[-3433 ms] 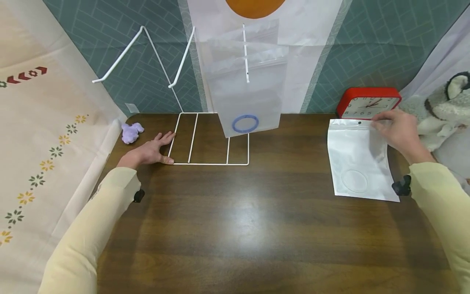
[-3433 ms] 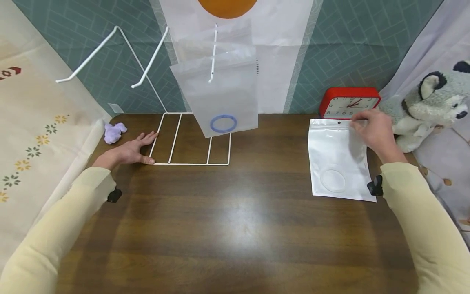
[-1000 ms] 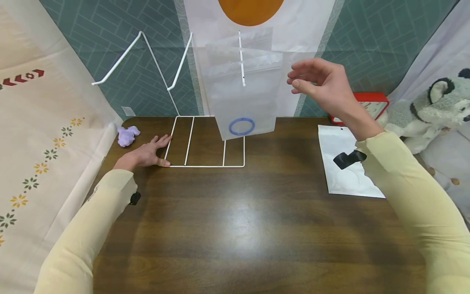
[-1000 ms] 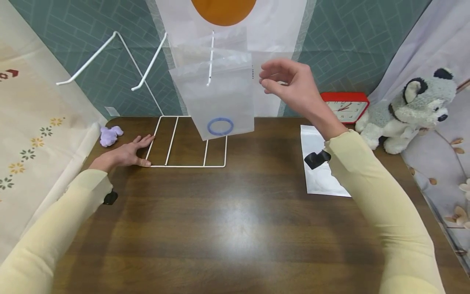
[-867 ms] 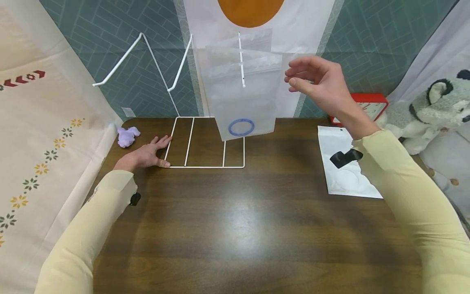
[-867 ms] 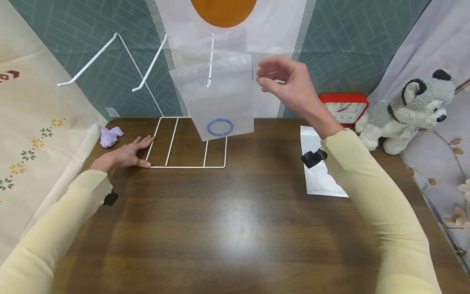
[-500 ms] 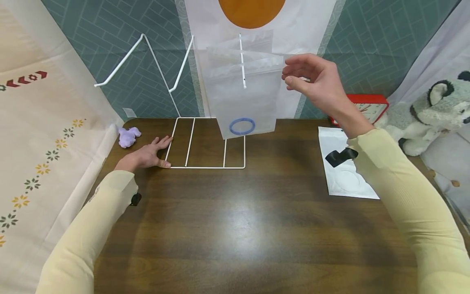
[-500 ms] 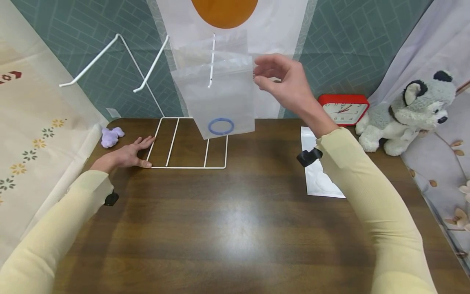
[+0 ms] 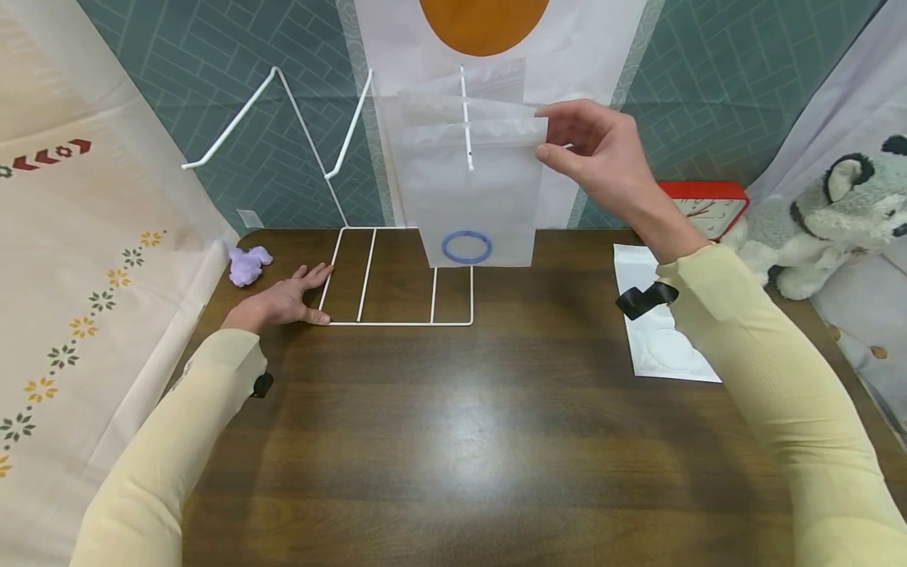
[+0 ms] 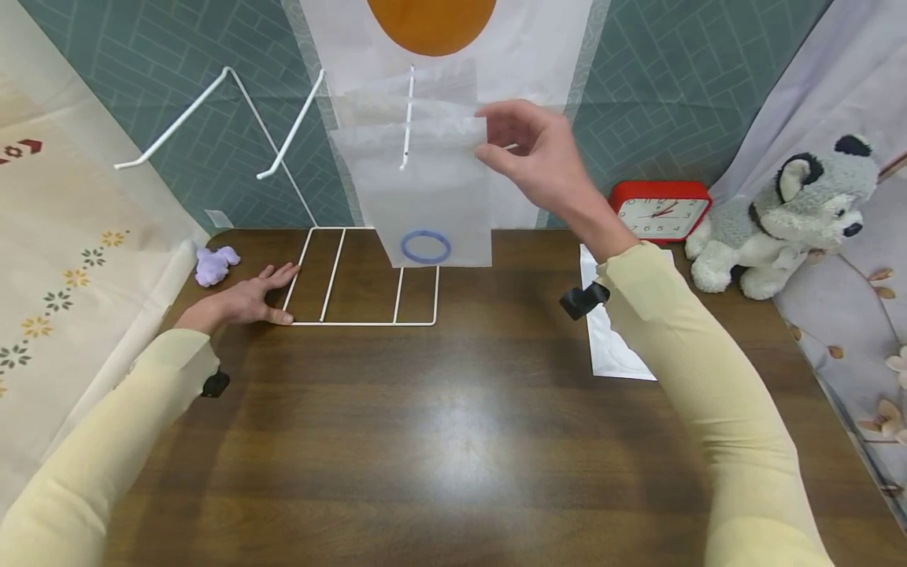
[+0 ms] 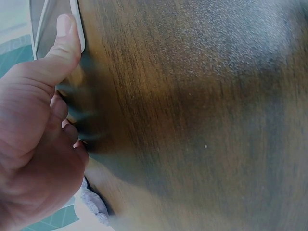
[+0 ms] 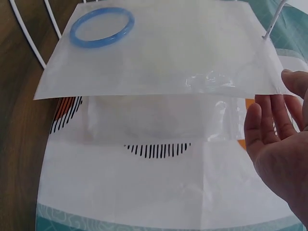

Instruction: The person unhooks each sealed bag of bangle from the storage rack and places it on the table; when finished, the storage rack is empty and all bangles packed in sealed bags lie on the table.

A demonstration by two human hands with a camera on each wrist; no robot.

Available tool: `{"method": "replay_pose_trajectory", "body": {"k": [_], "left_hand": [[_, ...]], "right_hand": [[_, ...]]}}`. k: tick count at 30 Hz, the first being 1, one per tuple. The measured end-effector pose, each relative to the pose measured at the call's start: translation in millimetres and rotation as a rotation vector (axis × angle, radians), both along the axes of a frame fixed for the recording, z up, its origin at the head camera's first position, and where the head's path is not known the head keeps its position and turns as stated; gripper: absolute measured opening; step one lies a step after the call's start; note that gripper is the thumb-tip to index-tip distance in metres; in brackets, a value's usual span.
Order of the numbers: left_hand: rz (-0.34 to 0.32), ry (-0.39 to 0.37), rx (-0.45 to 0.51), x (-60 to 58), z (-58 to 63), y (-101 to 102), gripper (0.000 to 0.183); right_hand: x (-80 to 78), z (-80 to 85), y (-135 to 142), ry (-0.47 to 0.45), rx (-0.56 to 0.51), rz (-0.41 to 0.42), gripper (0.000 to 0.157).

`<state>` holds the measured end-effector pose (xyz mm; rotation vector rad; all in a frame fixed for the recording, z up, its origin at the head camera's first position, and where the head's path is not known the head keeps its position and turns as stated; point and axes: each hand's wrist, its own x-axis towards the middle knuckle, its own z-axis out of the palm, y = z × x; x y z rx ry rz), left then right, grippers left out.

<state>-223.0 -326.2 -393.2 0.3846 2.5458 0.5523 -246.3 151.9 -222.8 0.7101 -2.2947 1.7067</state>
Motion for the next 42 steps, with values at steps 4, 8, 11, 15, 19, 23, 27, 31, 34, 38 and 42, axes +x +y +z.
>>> {"method": "replay_pose_trajectory", "body": {"k": [4,8,11,15,19,23,27,31,34,38,42], "left_hand": [[-0.001,0.001,0.0,1.2,2.3,1.4,0.104],[-0.013,0.014,0.003,1.3,3.3,2.6,0.104],[-0.017,0.015,0.003,0.8,2.9,2.7,0.104],[-0.013,0.011,0.006,-0.3,1.1,1.6,0.105],[-0.014,0.014,0.008,-0.6,-0.7,-0.6,0.106],[-0.015,0.015,0.01,0.0,-1.0,-1.5,0.106],[-0.003,0.007,0.007,1.5,0.4,-0.4,0.106],[0.007,0.001,0.006,2.7,1.6,1.0,0.105],[0.009,0.0,0.008,3.2,1.9,1.0,0.105],[0.01,0.0,0.007,3.0,1.5,1.3,0.105],[0.009,0.003,0.008,2.3,1.3,2.0,0.105]], "right_hand": [[-0.4,4.0,-6.4,-0.037,0.01,0.019,0.033],[-1.7,7.1,-12.6,-0.069,0.03,0.047,0.034],[-3.0,8.7,-17.0,-0.095,0.038,0.051,0.035],[-4.6,9.7,-21.8,-0.107,0.04,0.041,0.034],[-5.1,9.8,-23.7,-0.105,0.033,0.032,0.032],[-4.9,10.2,-24.6,-0.107,0.026,0.044,0.031],[-5.9,11.3,-27.7,-0.11,0.014,0.062,0.03],[-8.5,11.7,-32.2,-0.11,-0.008,0.073,0.029],[-9.9,12.4,-36.2,-0.129,-0.038,0.081,0.028],[-10.8,13.3,-41.5,-0.15,-0.052,0.09,0.027],[-11.2,12.8,-45.1,-0.148,-0.046,0.087,0.026]]}}
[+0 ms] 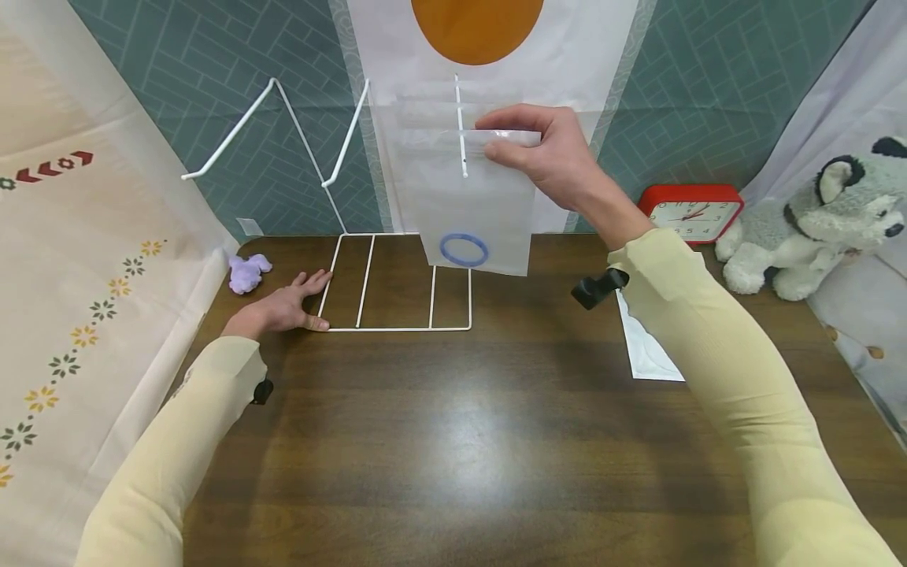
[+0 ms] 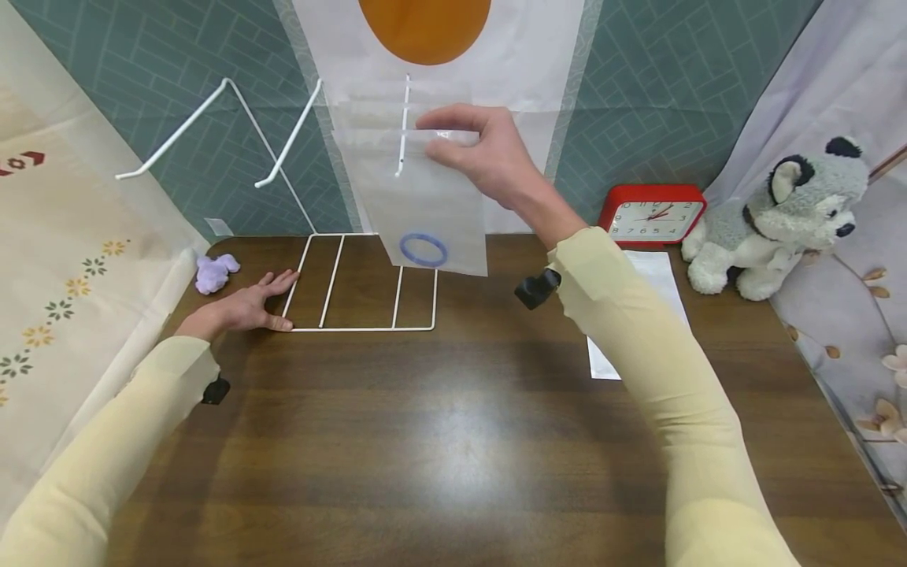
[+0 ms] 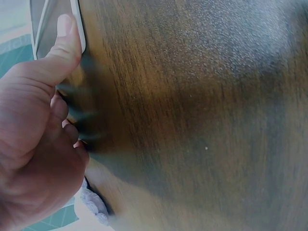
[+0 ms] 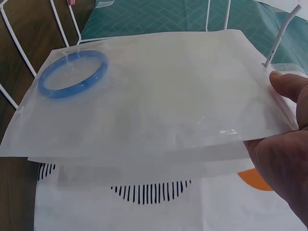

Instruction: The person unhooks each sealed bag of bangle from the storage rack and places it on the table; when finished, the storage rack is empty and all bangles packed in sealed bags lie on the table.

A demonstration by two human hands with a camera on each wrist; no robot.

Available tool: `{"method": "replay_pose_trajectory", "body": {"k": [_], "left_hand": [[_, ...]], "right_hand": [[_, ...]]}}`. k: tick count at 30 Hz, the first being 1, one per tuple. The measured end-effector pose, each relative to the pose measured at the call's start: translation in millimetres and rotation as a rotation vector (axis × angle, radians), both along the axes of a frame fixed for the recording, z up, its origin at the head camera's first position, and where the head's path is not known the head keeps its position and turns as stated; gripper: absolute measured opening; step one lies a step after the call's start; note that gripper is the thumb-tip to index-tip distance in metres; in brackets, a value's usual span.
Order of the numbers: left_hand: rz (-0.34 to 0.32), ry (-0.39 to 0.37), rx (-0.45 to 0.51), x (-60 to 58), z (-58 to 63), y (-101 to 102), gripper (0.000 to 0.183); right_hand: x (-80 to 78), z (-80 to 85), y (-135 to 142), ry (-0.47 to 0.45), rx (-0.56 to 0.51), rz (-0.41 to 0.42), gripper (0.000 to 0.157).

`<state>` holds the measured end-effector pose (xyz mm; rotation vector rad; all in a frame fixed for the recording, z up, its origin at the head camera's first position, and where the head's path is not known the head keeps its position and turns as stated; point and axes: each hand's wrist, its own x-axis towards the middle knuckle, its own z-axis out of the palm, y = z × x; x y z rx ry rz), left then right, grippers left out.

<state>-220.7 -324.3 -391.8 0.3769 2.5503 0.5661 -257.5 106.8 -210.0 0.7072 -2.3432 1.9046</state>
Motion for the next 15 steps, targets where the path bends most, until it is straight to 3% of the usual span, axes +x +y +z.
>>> {"method": "replay_pose_trajectory", "body": {"k": [15], "left_hand": [[-0.003,-0.002,0.003,0.1,-1.2,-0.5,0.105]], "right_hand": [[1.0,-1.5,-1.9,0.014,-0.003,-0.026,0.023]]}}
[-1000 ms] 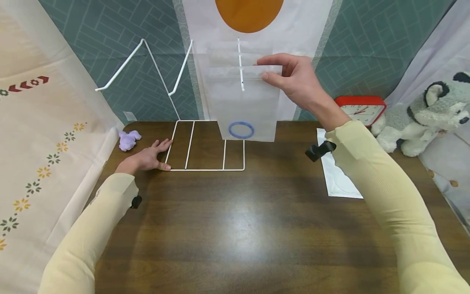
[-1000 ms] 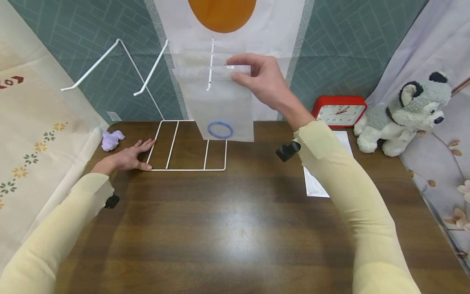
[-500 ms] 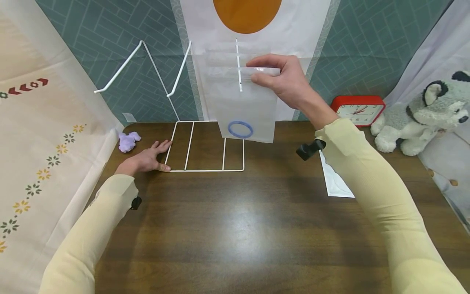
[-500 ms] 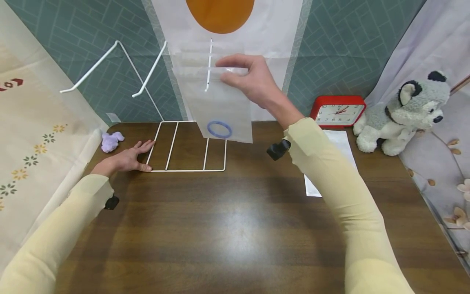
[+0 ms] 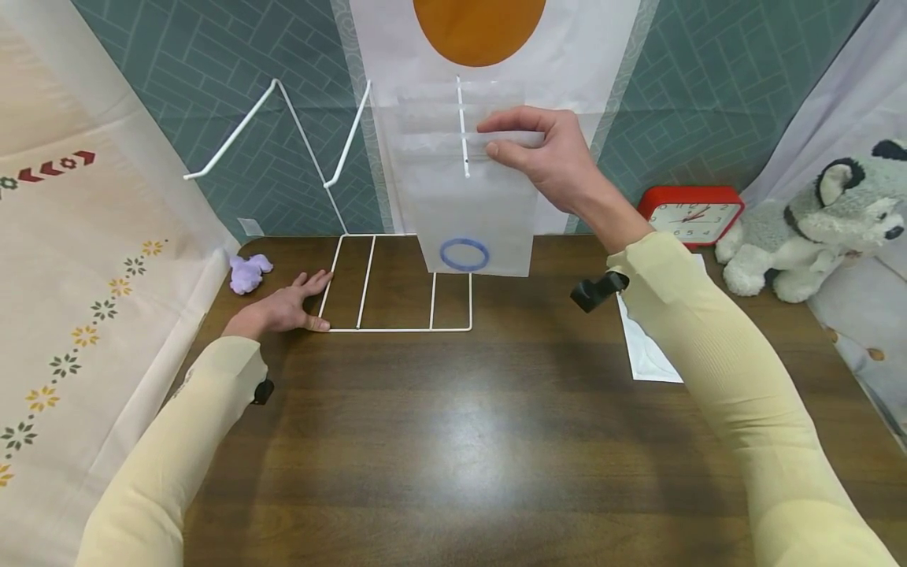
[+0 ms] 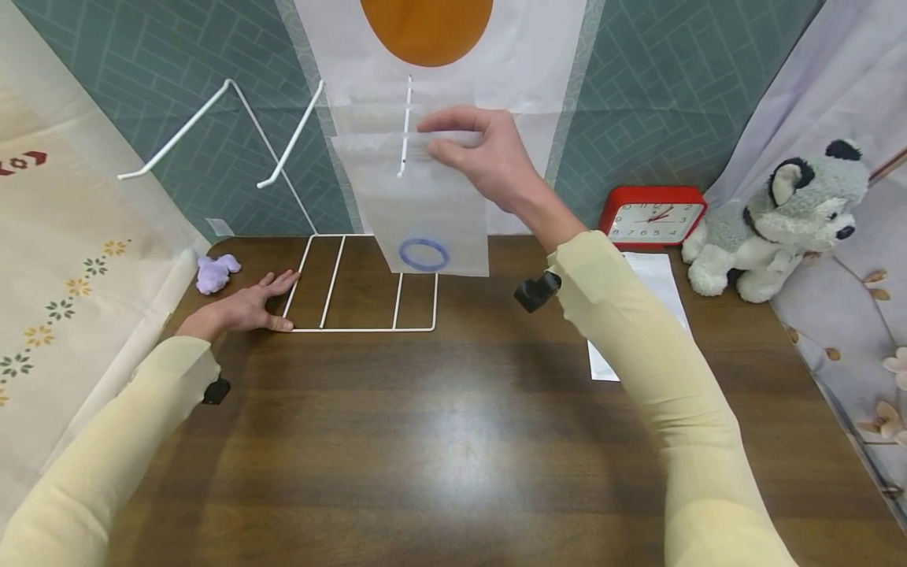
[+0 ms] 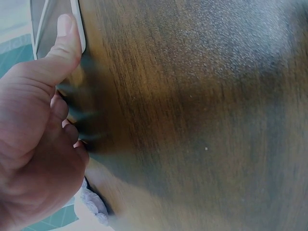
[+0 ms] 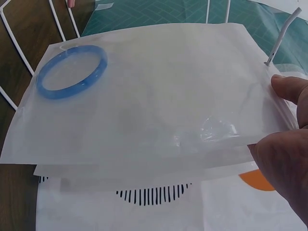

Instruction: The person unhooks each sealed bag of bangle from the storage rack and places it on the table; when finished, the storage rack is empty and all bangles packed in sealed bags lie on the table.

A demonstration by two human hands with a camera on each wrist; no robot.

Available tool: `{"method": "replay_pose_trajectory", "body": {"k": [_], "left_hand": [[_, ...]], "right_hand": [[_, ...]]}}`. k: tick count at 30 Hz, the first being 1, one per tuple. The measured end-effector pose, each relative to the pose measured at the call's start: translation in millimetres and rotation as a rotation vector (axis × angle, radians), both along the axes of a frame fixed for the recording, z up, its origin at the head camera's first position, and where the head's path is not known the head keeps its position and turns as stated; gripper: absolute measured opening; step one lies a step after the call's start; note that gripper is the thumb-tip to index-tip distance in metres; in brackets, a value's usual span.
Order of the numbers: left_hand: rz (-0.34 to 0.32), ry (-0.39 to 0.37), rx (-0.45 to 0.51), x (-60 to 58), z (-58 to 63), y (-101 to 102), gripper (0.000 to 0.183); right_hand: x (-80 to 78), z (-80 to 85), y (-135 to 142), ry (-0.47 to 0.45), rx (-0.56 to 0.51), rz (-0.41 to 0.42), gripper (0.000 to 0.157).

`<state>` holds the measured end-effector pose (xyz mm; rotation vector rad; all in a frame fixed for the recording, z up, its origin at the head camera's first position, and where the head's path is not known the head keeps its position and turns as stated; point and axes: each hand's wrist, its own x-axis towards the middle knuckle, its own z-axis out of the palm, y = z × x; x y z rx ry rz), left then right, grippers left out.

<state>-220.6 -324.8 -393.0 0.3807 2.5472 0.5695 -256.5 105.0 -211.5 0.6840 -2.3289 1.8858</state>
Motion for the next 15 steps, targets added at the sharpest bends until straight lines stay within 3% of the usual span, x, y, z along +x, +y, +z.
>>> {"method": "replay_pose_trajectory", "body": {"k": [15], "left_hand": [[-0.014,0.003,0.004,-1.5,-0.7,-1.2,0.105]], "right_hand": [[16.8,2.4,5.1,-0.002,-0.013,0.005,0.02]]}}
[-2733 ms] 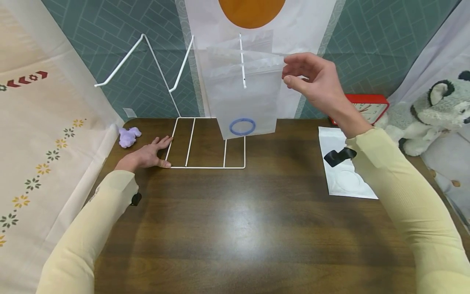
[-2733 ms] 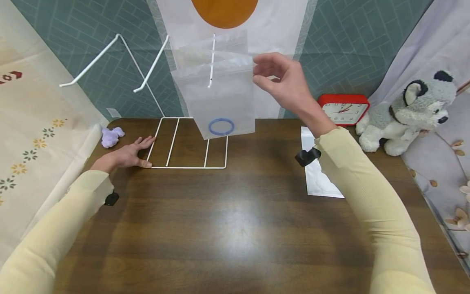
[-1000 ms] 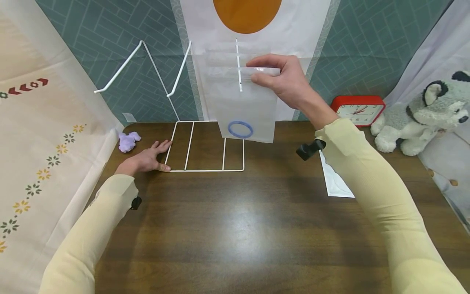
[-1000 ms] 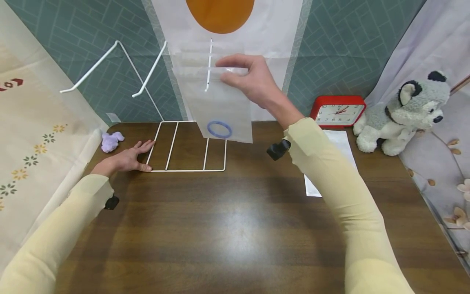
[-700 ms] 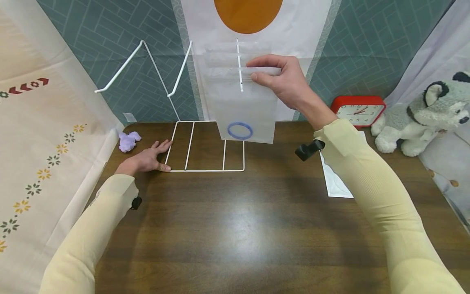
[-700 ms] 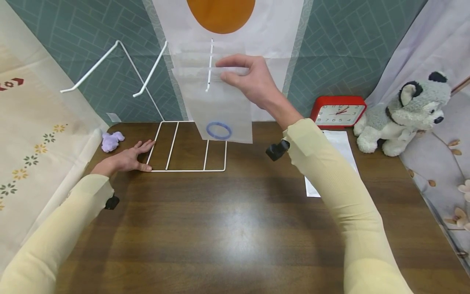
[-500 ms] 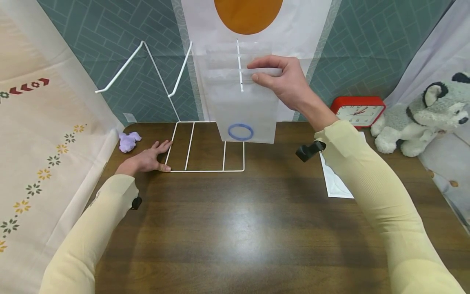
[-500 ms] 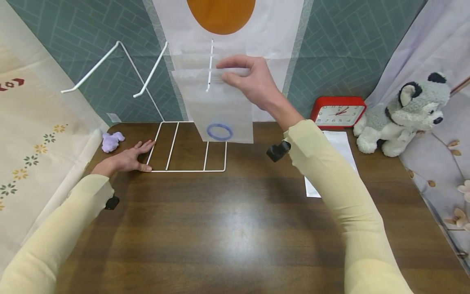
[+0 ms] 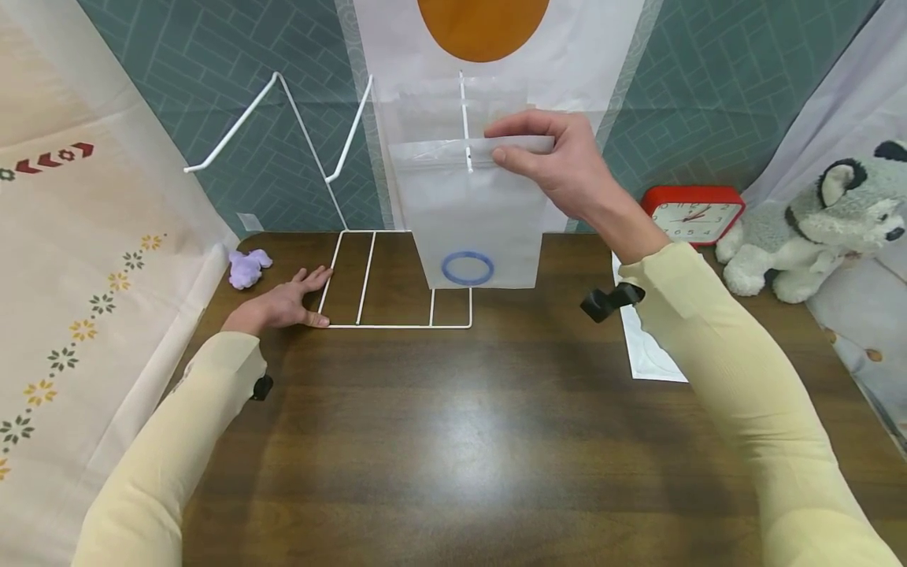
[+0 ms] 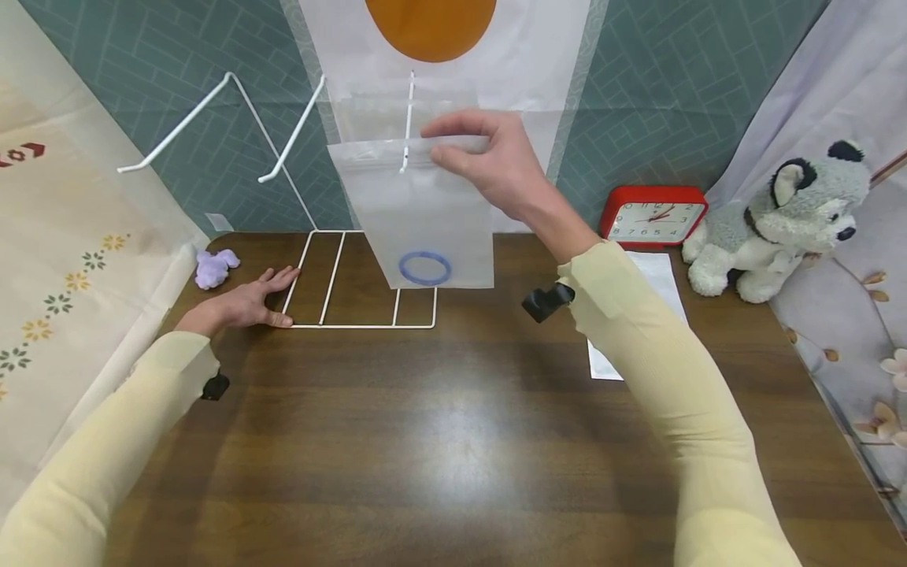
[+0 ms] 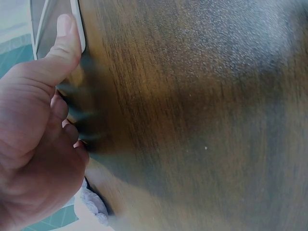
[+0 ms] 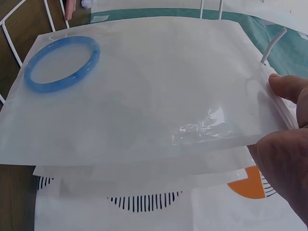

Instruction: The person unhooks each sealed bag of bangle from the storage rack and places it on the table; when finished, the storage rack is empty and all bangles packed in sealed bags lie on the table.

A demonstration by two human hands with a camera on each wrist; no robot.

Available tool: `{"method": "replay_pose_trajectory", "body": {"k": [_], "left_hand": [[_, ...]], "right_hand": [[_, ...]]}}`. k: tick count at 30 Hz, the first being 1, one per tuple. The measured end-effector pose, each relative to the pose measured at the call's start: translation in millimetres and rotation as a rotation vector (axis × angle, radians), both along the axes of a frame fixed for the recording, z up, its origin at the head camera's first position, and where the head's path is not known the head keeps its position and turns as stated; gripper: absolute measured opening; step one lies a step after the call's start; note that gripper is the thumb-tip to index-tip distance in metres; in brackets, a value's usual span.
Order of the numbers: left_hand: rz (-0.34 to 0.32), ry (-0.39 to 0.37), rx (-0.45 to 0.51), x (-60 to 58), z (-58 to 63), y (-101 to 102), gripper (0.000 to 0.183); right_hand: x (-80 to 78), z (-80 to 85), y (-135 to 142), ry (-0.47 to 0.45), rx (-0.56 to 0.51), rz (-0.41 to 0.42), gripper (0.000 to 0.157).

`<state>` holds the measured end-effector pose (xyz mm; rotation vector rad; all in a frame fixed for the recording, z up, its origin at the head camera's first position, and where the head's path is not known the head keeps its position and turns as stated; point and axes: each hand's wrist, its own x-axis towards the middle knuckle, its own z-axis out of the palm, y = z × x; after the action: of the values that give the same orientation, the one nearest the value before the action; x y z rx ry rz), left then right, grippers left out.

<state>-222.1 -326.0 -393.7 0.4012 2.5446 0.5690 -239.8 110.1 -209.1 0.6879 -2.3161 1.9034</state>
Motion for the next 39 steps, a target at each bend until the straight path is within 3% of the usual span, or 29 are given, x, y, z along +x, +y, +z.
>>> {"method": "replay_pose_trajectory", "body": {"k": [14,31,39], "left_hand": [[-0.01,0.004,0.002,-4.5,-0.1,6.3,0.105],[0.003,-0.003,0.017,-4.1,0.3,9.2,0.105],[-0.001,0.003,0.016,-3.7,-1.6,7.7,0.105]], "right_hand": [[20.7,5.2,12.3,0.016,0.064,-0.013,0.019],[51.4,13.4,20.2,0.024,0.025,0.007,0.018],[66.6,11.3,33.4,-0.015,-0.016,-0.003,0.019]]}}
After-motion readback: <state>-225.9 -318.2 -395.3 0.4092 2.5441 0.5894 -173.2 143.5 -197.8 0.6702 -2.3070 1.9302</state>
